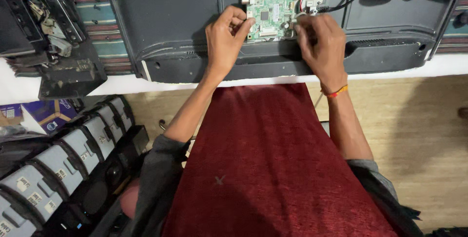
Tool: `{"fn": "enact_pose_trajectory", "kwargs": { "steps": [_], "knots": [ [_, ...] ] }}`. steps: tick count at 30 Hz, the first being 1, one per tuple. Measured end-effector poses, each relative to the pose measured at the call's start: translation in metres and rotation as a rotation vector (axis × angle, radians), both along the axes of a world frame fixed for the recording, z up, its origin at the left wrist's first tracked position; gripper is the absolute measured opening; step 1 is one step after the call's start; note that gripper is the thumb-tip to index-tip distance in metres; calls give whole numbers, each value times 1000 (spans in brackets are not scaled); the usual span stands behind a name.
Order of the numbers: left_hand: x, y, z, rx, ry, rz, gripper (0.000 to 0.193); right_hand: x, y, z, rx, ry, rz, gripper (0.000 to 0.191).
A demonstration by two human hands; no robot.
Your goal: The person takes a plastic bottle of liquid from a shelf, wipes a circuit board with a tissue, seats the board into the back of a television chassis, and connects cables to the board. At the end the person reaches for a cordless drill lying on the bench.
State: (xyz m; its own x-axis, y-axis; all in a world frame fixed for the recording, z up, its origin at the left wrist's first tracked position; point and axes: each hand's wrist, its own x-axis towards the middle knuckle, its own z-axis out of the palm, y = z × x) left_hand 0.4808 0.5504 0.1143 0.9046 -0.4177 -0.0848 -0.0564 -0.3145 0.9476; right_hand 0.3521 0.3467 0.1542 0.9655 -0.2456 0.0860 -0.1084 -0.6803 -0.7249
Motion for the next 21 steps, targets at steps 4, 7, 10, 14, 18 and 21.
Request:
{"fn": "enact_pose_trajectory", "kwargs": {
  "steps": [4, 7, 10, 14, 18, 21],
  "knots": [
    [1, 1, 2, -49, 25, 8, 18, -15, 23, 17, -194, -23, 165, 16],
    [2, 0, 3, -52, 41, 12, 18, -9, 36, 23, -356, 33, 298, 37],
    [3, 1, 2, -45, 61, -1, 18, 2, 47, 26, -528, 113, 351, 48],
    [5, 1, 1, -57, 63, -13, 17, 9, 53, 28, -631, 170, 331, 49],
    [4, 2, -1, -89, 91, -7, 16, 3, 58, 29, -617, 180, 241, 47],
    [5, 2, -4, -50, 55, -3, 18, -1, 61, 28, -598, 186, 225, 48]
  ]
}}
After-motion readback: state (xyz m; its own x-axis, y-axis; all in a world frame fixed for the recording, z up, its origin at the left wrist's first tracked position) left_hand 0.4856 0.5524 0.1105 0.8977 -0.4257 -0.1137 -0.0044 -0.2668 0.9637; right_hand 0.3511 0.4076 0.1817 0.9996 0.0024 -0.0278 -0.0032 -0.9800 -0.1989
